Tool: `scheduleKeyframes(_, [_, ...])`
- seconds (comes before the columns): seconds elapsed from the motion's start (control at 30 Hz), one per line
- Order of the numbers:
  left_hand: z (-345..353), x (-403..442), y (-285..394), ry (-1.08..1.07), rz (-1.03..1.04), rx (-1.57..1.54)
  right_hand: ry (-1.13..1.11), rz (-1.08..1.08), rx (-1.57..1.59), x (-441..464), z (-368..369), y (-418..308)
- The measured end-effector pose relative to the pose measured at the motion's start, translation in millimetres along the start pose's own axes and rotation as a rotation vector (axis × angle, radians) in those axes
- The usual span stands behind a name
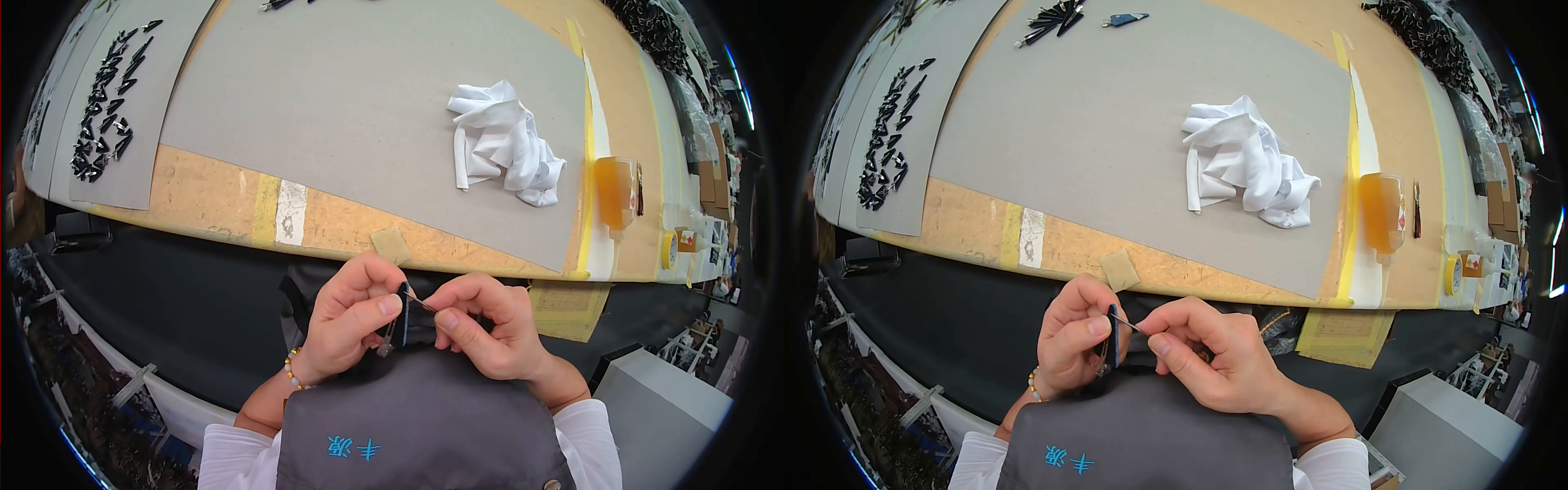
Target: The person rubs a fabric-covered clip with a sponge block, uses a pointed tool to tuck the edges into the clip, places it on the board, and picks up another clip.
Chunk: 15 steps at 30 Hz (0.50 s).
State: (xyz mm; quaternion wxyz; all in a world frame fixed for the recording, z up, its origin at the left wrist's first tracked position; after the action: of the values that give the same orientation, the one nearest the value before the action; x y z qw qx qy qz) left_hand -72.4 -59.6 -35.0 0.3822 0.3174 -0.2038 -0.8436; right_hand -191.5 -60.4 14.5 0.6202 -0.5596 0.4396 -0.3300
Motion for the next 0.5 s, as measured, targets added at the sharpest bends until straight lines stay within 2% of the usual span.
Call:
scheduleKeyframes(0.23, [-2.0,1.9,-0.1,0.018,-0.001,-0.014,0.033,-0.039,-0.127,-1.0,-1.4,0.5])
scheduleKeyframes(0.5, [3.1,0.0,-6.0,-0.061,-0.074,-0.104,0.144,-0.115,-0.155,0.0,-8.9,0.0])
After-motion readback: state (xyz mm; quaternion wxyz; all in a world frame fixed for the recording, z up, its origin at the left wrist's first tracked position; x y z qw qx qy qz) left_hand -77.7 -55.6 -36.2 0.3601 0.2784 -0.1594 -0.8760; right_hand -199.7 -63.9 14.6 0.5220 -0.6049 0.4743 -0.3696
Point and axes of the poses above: each hand's wrist, its own x-axis towards the middle knuckle, its own z-axis out of the palm, y = z × x, the point moved 10 cm from there along x, towards the middle knuckle, and after that the axes turned 8 degrees about -z, right-handed, at the moved point
